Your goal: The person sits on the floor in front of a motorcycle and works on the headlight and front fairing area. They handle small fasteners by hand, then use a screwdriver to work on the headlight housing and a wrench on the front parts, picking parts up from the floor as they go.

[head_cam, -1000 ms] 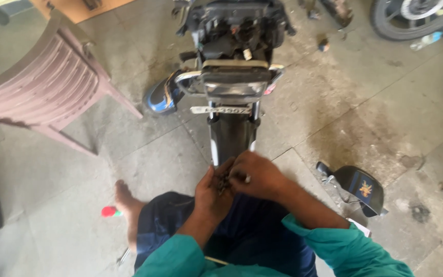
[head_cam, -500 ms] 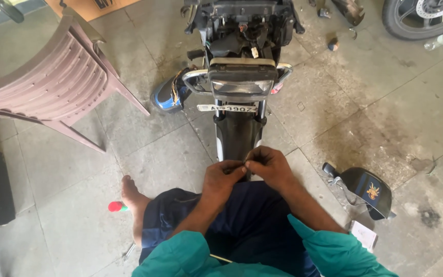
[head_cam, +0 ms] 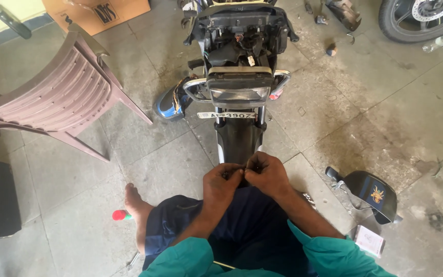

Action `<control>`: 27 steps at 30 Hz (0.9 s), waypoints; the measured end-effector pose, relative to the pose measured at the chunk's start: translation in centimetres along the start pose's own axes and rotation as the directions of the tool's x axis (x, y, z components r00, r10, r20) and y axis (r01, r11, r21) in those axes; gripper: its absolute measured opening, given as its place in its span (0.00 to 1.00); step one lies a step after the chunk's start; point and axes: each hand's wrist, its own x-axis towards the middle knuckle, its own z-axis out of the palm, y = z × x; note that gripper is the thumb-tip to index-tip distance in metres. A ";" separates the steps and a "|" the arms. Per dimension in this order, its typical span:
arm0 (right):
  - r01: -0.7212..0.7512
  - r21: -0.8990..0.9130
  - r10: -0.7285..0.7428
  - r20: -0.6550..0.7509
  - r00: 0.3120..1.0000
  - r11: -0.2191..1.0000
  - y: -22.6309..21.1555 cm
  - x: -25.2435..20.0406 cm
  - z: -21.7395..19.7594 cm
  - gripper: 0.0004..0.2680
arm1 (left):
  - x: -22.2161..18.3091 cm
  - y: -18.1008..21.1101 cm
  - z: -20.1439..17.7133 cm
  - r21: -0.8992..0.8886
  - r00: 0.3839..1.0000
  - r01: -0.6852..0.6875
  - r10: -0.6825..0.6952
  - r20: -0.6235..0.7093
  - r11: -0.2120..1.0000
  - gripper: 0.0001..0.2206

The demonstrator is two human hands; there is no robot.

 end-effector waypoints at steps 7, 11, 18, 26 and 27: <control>-0.006 -0.023 0.006 -0.002 1.000 1.000 -0.3 1.0 -0.2 0.04 | 1.1 1.6 -0.5 -0.174 0.992 0.126 -0.127 0.002 0.977 0.10; 0.034 0.076 -0.033 -0.022 0.999 0.997 0.5 1.3 -0.5 0.04 | 1.7 2.0 -0.5 -0.332 0.941 0.338 -0.324 0.099 0.881 0.11; 0.025 0.135 -0.020 -0.035 0.999 0.991 -2.0 1.3 -0.8 0.11 | 2.8 1.0 0.1 -0.407 0.935 0.354 -0.321 0.150 0.842 0.12; -0.036 0.033 0.041 -0.168 0.985 0.999 -0.7 3.8 -3.8 0.10 | 10.1 -0.3 -2.3 0.158 0.984 -0.172 0.161 0.081 0.972 0.13; -0.055 0.075 0.071 -0.222 0.972 0.996 -1.3 4.4 -4.6 0.11 | 12.4 0.0 -3.1 0.509 0.969 -0.225 0.247 0.025 0.831 0.14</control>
